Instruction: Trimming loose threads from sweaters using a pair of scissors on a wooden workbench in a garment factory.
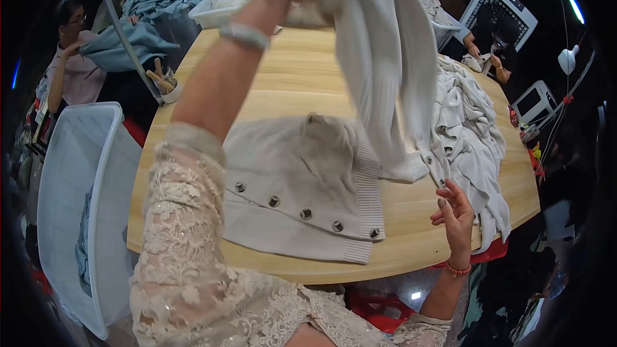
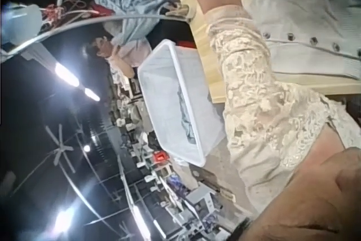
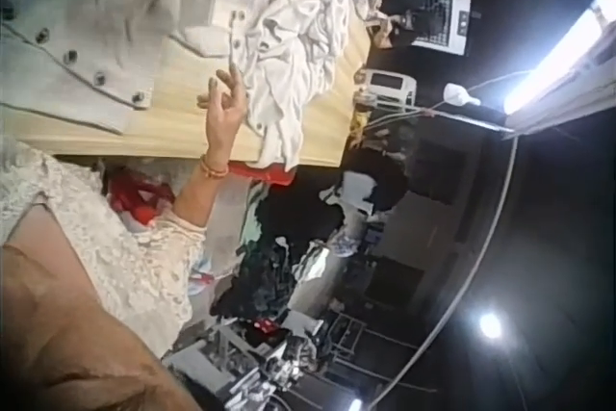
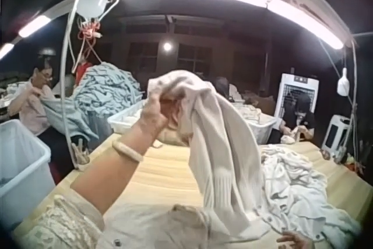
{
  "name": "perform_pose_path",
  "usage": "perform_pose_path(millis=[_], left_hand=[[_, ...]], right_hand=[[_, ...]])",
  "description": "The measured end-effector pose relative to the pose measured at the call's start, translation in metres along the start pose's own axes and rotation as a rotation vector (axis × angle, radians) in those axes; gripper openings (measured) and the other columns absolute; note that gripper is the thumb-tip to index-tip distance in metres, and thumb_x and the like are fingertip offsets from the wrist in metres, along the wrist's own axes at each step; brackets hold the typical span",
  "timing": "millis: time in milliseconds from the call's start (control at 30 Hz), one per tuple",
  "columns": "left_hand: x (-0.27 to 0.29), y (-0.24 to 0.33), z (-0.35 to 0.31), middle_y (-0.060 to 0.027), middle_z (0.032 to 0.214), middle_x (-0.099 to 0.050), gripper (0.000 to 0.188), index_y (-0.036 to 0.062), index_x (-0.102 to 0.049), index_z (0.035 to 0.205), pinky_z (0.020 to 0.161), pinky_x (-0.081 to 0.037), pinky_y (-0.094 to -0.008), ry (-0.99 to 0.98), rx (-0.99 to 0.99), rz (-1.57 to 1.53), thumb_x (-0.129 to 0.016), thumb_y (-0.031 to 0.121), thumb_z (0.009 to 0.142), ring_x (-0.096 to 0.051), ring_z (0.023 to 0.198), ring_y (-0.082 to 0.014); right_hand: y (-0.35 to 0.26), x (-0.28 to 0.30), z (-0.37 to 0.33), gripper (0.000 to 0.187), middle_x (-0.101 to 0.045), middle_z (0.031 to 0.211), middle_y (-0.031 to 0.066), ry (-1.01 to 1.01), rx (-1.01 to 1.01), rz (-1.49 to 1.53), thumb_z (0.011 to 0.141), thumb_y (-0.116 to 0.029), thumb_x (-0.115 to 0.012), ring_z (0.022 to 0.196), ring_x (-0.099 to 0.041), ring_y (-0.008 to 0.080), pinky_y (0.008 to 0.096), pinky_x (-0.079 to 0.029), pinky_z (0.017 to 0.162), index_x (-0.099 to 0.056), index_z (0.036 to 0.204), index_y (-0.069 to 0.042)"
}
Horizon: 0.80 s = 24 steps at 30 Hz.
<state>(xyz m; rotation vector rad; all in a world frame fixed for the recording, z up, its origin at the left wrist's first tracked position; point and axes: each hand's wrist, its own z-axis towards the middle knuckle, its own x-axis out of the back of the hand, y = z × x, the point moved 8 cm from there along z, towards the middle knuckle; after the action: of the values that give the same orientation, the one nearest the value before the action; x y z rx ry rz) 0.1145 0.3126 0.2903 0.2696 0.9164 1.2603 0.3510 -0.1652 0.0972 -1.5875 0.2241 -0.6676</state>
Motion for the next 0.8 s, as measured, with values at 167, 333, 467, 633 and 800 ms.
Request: perform_pose_path(millis=[167, 333, 467, 633, 800], left_hand=[[0.031, 0.077, -0.052, -0.0169, 0.138, -0.045, 0.07, 0.0085, -0.042, 0.139, 0.103, -0.042, -0.0435, 0.707, -0.28, 0.604, -0.072, 0.042, 0.085, -0.048, 0.123, -0.0306], [-0.006, -0.084, -0.242, -0.0092, 0.114, -0.067, 0.042, 0.0006, -0.061, 0.124, 0.095, -0.047, -0.0301, 0.534, 0.604, 1.15, -0.072, 0.016, 0.086, -0.061, 0.106, -0.0146], [-0.08, -0.102, -0.372, -0.0127, 0.113, -0.06, 0.039, 0.0059, -0.065, 0.107, 0.096, -0.043, -0.0421, 0.078, 0.636, 1.847, -0.076, 0.01, 0.07, -0.053, 0.113, -0.0327], [-0.098, -0.092, -0.429, -0.0135, 0.116, -0.057, 0.038, 0.0025, -0.061, 0.107, 0.095, -0.045, -0.0411, 0.229, 0.628, 1.957, -0.067, -0.003, 0.07, -0.051, 0.113, -0.0342], [-0.107, -0.098, -0.431, -0.0139, 0.109, -0.054, 0.039, 0.003, -0.059, 0.108, 0.089, -0.046, -0.04, 0.202, 0.699, 1.981, -0.062, -0.007, 0.07, -0.05, 0.103, -0.0334]], right_hand=[[0.011, -0.028, 0.011, 0.046, -0.062, 0.112, 0.0114, -0.034, 0.08, 0.011, 0.093, -0.011, -0.06, 0.063, -0.06, 0.0067, 0.0191, -0.05, 0.052, -0.047, 0.137, -0.001], [0.047, -0.079, 0.01, 0.048, -0.063, 0.109, 0.0083, -0.179, 0.0, -0.134, 0.088, -0.006, -0.065, 0.071, -0.06, 0.0058, 0.0193, -0.05, 0.058, -0.051, 0.134, -0.002], [0.035, -0.151, -0.009, 0.059, -0.06, 0.113, 0.0131, -0.425, 0.348, -0.487, 0.073, -0.012, -0.077, 0.098, -0.059, 0.0278, 0.0385, -0.051, 0.084, -0.056, 0.128, -0.006], [0.029, -0.184, -0.034, 0.054, -0.057, 0.116, 0.0109, -0.432, 0.547, -0.816, 0.068, -0.011, -0.075, 0.105, -0.053, 0.0291, 0.0393, -0.043, 0.091, -0.06, 0.121, -0.01], [0.042, -0.166, -0.034, 0.042, -0.058, 0.106, 0.0077, -0.411, 0.45, -0.925, 0.068, -0.003, -0.066, 0.098, -0.054, 0.0283, 0.0408, -0.044, 0.083, -0.063, 0.109, -0.01]])
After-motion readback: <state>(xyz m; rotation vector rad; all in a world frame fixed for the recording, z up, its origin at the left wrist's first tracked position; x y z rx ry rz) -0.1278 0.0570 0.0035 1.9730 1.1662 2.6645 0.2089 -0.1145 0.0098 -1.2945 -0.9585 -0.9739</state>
